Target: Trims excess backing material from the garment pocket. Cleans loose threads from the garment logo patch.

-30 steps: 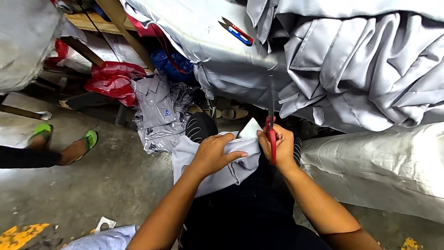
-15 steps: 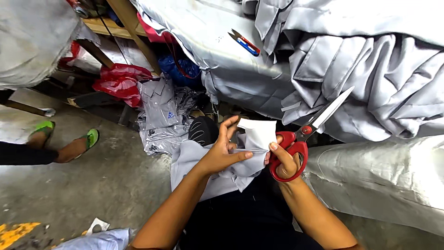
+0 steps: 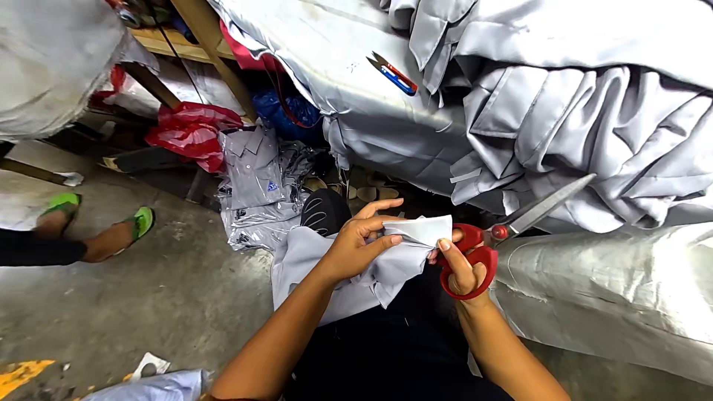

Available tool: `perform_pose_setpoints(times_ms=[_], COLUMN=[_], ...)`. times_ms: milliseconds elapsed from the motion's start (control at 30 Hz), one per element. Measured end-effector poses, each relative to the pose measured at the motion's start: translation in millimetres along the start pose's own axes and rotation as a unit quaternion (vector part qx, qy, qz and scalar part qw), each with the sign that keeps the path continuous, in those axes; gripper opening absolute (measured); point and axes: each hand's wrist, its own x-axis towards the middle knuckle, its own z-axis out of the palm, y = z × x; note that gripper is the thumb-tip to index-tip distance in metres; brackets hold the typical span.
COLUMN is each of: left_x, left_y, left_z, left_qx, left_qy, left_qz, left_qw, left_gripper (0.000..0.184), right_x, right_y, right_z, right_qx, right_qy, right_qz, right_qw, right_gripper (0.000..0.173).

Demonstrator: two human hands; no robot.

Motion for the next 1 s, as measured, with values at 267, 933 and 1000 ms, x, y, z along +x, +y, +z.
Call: perform_pose_setpoints(times_ms=[267, 933, 1000], left_x=[-12, -13, -12], left_y=[0, 9, 6], left_z=[7, 8, 12], left_qx=[-0.203, -0.115, -0.083], left_qy=[0.11, 0.229, 0.237], left_qz=[-0.106, -0.149, -0.131], left_qw=[0.967, 0.955, 0.959], left_gripper=[0.023, 0.012, 0.01], right_x=[4, 4, -10], right_y=[14, -2, -10], right_z=[-9, -73, -78], right_qx=[-0.021, -0.329, -0.255], right_qy=[-0.009, -0.157, -0.271], right_qz=[-0.004, 0.154, 0.212], right_qw=[1.0, 0.918, 0.903], right_gripper=[0.031, 0.054, 0.072])
